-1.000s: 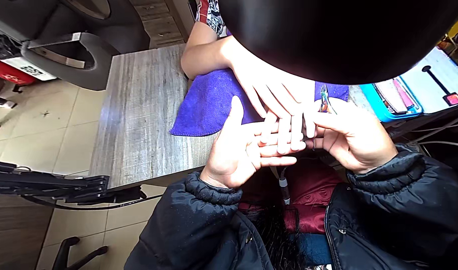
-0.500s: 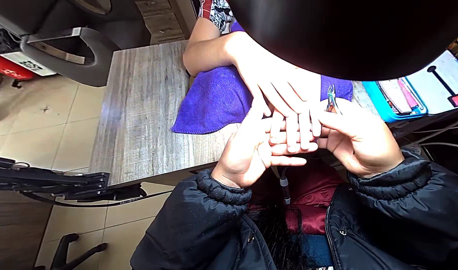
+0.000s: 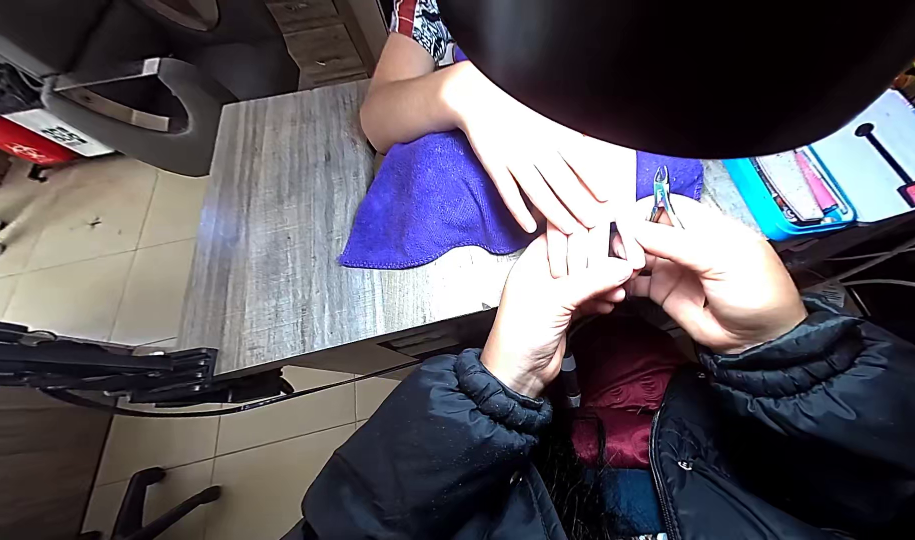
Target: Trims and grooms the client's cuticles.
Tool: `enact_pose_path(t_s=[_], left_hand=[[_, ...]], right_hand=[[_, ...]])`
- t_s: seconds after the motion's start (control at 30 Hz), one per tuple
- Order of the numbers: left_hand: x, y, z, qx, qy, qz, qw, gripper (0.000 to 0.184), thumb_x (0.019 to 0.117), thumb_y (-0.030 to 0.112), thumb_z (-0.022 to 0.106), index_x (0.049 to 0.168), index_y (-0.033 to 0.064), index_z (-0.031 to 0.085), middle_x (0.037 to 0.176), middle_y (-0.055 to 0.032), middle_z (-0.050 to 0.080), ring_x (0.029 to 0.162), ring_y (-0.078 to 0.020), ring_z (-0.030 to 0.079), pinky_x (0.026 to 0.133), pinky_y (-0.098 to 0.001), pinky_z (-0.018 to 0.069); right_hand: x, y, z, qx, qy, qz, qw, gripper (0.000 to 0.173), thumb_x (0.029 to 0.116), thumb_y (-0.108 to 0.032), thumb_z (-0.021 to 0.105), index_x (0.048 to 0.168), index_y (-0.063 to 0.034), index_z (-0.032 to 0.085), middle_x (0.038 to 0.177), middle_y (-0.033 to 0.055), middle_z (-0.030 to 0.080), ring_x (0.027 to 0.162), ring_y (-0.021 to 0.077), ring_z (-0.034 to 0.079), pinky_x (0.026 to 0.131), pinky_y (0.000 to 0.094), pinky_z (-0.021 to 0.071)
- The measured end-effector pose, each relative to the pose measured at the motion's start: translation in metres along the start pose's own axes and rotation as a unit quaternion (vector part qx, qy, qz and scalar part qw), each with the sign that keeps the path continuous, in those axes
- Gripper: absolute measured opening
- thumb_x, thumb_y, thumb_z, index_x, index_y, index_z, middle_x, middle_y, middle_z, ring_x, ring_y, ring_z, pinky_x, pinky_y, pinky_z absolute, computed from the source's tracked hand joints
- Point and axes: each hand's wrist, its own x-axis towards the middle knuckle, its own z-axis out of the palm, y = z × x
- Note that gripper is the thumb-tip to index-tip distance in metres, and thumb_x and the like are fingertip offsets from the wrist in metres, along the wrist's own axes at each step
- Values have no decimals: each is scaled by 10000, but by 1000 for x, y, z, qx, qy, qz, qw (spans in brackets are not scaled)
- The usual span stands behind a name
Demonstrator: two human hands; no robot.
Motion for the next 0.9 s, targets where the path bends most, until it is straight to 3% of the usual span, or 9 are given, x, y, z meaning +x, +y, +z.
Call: enact_pose_path(t_s=[0.13,0.3,0.43,0.57,0.63,0.73,0.9], left_hand=[[-7,-1,-5,27,-34,8,999,348,875,-119,666,1134,82,551,894,-37,706,739,-77,695,712,-207,595],[0,1,-1,-6,-14,1,1000,312,876,-158,645,1114,17,547,852,-95,685,713,-135,695,694,-264,613],[-4,-2,-5,24,-36,18,999,356,874,-117,662,1159,62,548,931,-47,704,825,-107,709,791,-260,604],[1,4,-6,11,-44,-4,999,347,858,-170,639,1131,20,540,909,-94,685,796,-146,699,766,-288,609],[3,7,-8,6,-53,-13,999,242,921,-110,610,1107,28,540,871,-98,694,750,-145,710,727,-279,616],[6,7,-10,-4,-69,-5,998,106,1028,14,517,1128,31,548,936,-110,698,805,-162,714,780,-304,612],[12,4,-4,-36,-44,-6,998,199,975,-68,561,1159,7,547,1057,-137,699,925,-190,719,874,-338,599]], right_hand=[[0,-1,2,7,7,10,1000,90,1025,-57,504,976,-97,569,785,13,628,697,103,647,691,288,599],[0,-1,3,6,10,13,1000,83,1026,-59,502,999,-99,570,792,10,634,702,98,651,677,276,595],[1,-1,1,11,2,18,1000,93,1025,-56,502,981,-95,574,787,17,630,704,101,651,696,284,601],[1,-1,0,23,1,24,999,106,1033,-64,486,972,-95,567,772,15,621,699,103,646,686,284,593],[0,-2,-1,28,0,25,999,103,1031,-71,489,979,-94,574,783,22,622,704,114,646,681,294,594],[-1,-2,-4,13,8,5,1000,97,1024,-61,508,996,-81,599,820,33,643,708,114,652,663,272,591],[-10,-7,-5,-28,45,-27,998,97,992,-27,525,1023,-91,591,848,21,666,711,99,666,648,248,597]])
